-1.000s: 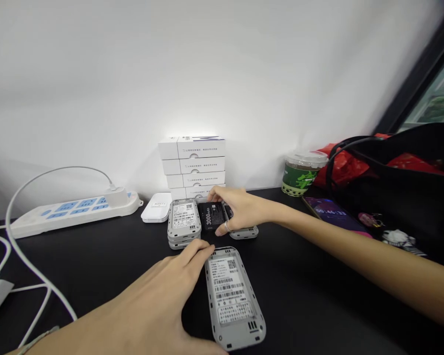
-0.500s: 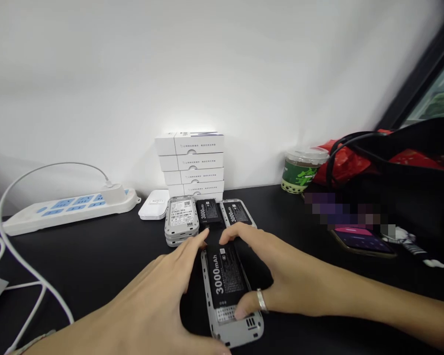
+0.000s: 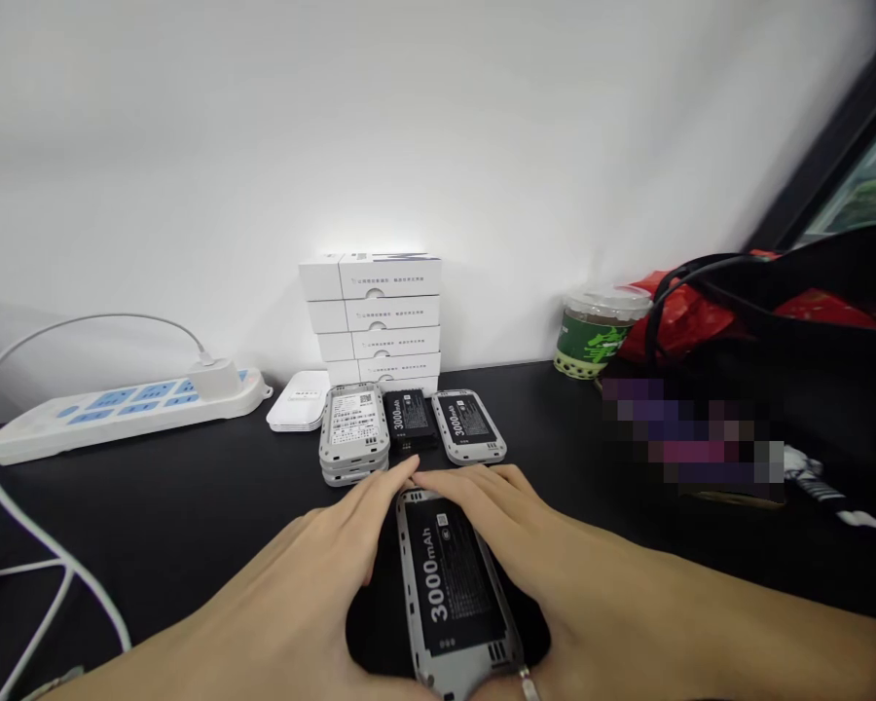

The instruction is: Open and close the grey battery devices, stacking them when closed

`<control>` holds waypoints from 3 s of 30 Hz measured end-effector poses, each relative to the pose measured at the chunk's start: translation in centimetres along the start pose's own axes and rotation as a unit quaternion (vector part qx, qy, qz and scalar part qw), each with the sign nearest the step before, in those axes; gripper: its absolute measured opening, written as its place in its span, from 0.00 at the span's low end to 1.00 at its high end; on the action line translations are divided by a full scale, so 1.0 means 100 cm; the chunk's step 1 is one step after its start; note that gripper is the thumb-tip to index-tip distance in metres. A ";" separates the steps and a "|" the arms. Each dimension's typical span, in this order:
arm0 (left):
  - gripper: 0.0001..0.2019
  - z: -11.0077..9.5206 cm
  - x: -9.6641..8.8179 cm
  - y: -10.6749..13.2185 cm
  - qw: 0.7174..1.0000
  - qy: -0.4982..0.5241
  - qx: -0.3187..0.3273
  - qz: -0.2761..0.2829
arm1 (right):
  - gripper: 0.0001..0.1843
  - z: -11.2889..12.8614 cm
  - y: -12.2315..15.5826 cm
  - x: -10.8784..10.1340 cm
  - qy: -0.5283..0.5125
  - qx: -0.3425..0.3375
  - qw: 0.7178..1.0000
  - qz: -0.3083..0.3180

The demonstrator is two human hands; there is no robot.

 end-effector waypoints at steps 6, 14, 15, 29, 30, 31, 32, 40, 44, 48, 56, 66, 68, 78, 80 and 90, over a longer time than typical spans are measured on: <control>0.49 -0.003 -0.001 0.004 1.000 -0.010 0.002 -0.012 | 0.48 -0.034 0.009 -0.052 -0.064 0.072 0.994 -0.047; 0.22 -0.002 -0.053 0.002 0.983 -0.113 0.044 -0.141 | 0.40 -0.140 0.015 -0.112 -0.007 0.179 0.983 -0.043; 0.22 0.003 -0.063 -0.003 0.981 -0.122 0.039 -0.145 | 0.40 -0.147 0.014 -0.110 -0.010 0.184 0.982 -0.036; 0.49 0.064 -0.079 -0.026 0.995 -0.029 -0.025 -0.096 | 0.50 -0.135 0.010 -0.104 -0.006 0.161 0.985 -0.062; 0.48 0.063 -0.078 -0.026 0.995 -0.024 -0.026 -0.092 | 0.50 -0.128 0.012 -0.106 -0.003 0.158 0.984 -0.083; 0.47 0.061 -0.077 -0.026 0.995 -0.019 -0.026 -0.090 | 0.50 -0.119 0.014 -0.106 -0.001 0.153 0.983 -0.100; 0.47 0.058 -0.076 -0.024 0.995 -0.017 -0.023 -0.092 | 0.49 -0.108 0.015 -0.106 -0.001 0.146 0.983 -0.115; 0.48 -0.009 -0.030 -0.004 0.999 0.012 0.041 -0.017 | 0.38 -0.050 0.014 -0.086 -0.038 0.059 0.990 -0.120; 0.47 -0.012 -0.008 -0.002 0.998 0.044 0.025 0.033 | 0.28 -0.058 -0.008 -0.079 0.015 0.058 0.994 -0.096; 0.52 -0.004 -0.002 -0.003 0.998 0.019 0.036 0.050 | 0.24 -0.063 -0.042 -0.072 0.059 0.054 0.995 -0.058; 0.56 -0.009 -0.016 0.003 0.999 -0.036 0.031 0.024 | 0.34 -0.059 -0.078 -0.056 0.102 0.035 0.994 -0.007; 0.59 0.002 -0.001 0.004 0.997 -0.054 -0.017 0.049 | 0.40 -0.064 -0.080 -0.057 0.095 0.047 0.993 -0.049; 0.57 0.001 -0.001 0.004 0.998 -0.045 -0.021 0.047 | 0.44 -0.066 -0.080 -0.058 0.089 0.049 0.993 -0.057; 0.47 0.000 0.001 0.011 0.999 0.041 0.006 -0.033 | 0.46 -0.041 -0.028 -0.047 -0.091 0.071 0.983 -0.141; 0.48 0.004 0.003 0.010 0.998 0.054 -0.029 -0.035 | 0.46 -0.029 -0.019 -0.034 -0.102 0.061 0.985 -0.124; 0.46 0.006 0.004 0.006 0.994 0.094 -0.051 -0.001 | 0.46 -0.008 0.001 -0.001 -0.122 0.088 0.989 0.000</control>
Point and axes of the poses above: each hand's wrist, its own y-axis away from the middle knuckle, its own x-axis out of the palm, z = x × y, the point moved 7 cm from there along -y, towards the middle knuckle, and after that the axes turned 7 degrees about z, right-handed, at the moved point
